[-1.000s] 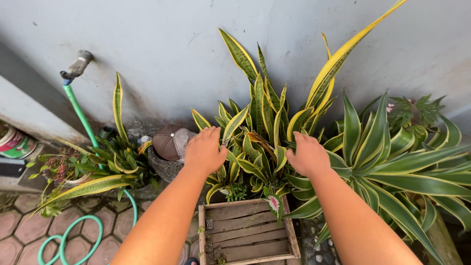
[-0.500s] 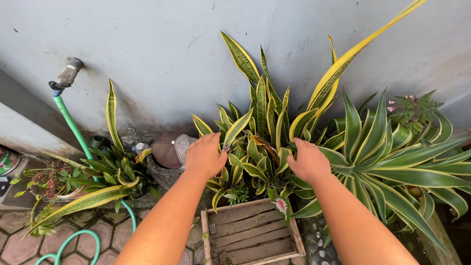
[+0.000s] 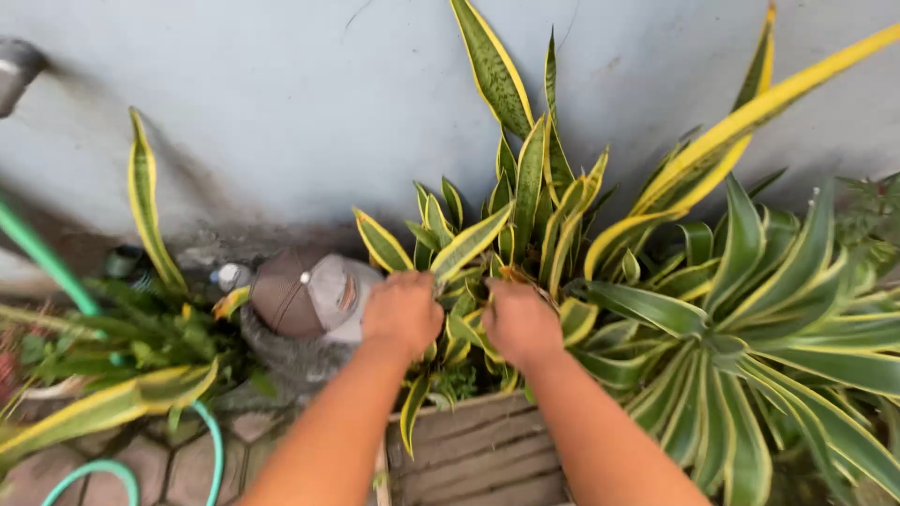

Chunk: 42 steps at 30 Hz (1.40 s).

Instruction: Pruning dead and dry leaves from a snake plant in an outdoor garden.

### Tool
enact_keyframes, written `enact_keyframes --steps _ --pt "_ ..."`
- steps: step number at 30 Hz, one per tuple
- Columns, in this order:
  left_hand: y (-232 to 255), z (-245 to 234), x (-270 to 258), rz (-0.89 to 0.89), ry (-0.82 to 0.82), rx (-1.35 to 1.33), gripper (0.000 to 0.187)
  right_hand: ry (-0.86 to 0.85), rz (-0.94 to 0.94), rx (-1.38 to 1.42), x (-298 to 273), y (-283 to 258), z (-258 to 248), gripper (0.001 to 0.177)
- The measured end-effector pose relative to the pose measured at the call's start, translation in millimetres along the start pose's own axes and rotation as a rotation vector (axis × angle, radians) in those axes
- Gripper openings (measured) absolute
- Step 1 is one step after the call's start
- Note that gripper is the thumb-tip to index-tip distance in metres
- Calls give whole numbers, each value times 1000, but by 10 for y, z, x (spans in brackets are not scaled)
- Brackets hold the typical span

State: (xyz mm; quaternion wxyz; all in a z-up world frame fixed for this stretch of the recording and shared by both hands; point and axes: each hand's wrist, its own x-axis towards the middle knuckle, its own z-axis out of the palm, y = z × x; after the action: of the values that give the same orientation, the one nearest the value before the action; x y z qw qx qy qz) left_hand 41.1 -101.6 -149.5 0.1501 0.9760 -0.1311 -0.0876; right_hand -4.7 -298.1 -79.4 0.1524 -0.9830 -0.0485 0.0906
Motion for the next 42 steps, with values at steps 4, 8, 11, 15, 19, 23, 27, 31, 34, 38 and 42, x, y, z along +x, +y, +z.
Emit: enact_keyframes --steps 4,8,11,15,19,23,27,31,34,38,42 --pt "121 600 451 -17 70 37 33 88 -178 -115 368 190 714 42" --pt "86 703 439 -158 -59 -82 38 104 -201 -134 444 306 1018 40" --pt "-44 677 438 -200 -101 -163 38 119 -188 -94 461 313 1024 36" --pt "-100 449 433 -114 -59 -337 42 32 -84 -4 390 275 1025 43" --pt "-249 886 763 -79 -68 -368 33 -18 -55 -21 387 248 939 45" --pt "-193 1173 925 -143 -173 -346 46 -104 -17 27 461 309 1030 54" --pt "40 1225 919 -171 -240 -289 57 -122 -11 87 462 323 1004 53" --pt "-112 1610 1187 -223 -231 -332 55 -142 7 77 487 409 1066 59" --pt "-201 1564 1217 -215 -234 -451 55 -111 -15 74 509 425 1046 56" --pt "-103 1198 1063 -123 -274 -297 41 -145 5 71 505 395 956 52" --pt "-48 1216 1109 -57 -342 -91 47 -151 30 59 494 354 890 49"
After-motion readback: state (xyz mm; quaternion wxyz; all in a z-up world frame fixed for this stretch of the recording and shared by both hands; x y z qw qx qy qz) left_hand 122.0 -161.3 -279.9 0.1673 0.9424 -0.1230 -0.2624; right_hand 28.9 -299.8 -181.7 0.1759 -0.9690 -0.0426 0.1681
